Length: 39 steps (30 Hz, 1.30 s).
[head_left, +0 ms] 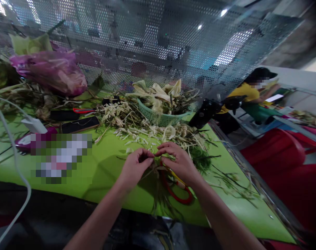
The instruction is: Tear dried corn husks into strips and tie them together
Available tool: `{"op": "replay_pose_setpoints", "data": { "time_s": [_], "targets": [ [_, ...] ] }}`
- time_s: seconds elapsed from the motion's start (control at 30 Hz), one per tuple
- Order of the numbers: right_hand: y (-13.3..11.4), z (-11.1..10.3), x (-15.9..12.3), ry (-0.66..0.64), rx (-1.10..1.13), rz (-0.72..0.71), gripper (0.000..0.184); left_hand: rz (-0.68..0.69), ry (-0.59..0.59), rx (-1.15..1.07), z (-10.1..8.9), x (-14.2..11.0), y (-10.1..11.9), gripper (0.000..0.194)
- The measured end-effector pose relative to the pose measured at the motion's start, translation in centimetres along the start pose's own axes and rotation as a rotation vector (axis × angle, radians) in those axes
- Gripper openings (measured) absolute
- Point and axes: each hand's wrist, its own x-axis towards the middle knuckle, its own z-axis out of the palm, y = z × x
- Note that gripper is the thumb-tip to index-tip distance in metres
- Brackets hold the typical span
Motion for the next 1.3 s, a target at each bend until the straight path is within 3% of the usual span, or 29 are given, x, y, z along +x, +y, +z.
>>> {"op": "replay_pose_setpoints", "data": {
  "time_s": [0.1,0.37,0.6,0.87,1.3],
  "targets": [
    [-0.3,0.1,0.1,-0.016,0.029,0.048,0.009,0.016,0.005,0.004,0.0,0.0,0.1,0.01],
    [-0.3,0.7,0.3,-0.011,0.172,0.106,0.002,0.005,0.026,-0.017,0.0,0.0,0.0,0.012],
    [-0.7,0.8,0.0,0.0,0.2,0.082,0.003,0.023,0.029,0.073,-0.2,0.2,-0.3,0.009],
    [0.0,0.7,-0.1,-0.009,0.136,0.066,0.006,-0.011,0.041,0.019,-0.1,-0.1,0.1,0.011],
    [-0.1,1.1,-0.2,0.051,0.08,-0.024,0.007,0.043,0.049,0.066,-0.2,0.0,0.0,0.007]
  ]
}}
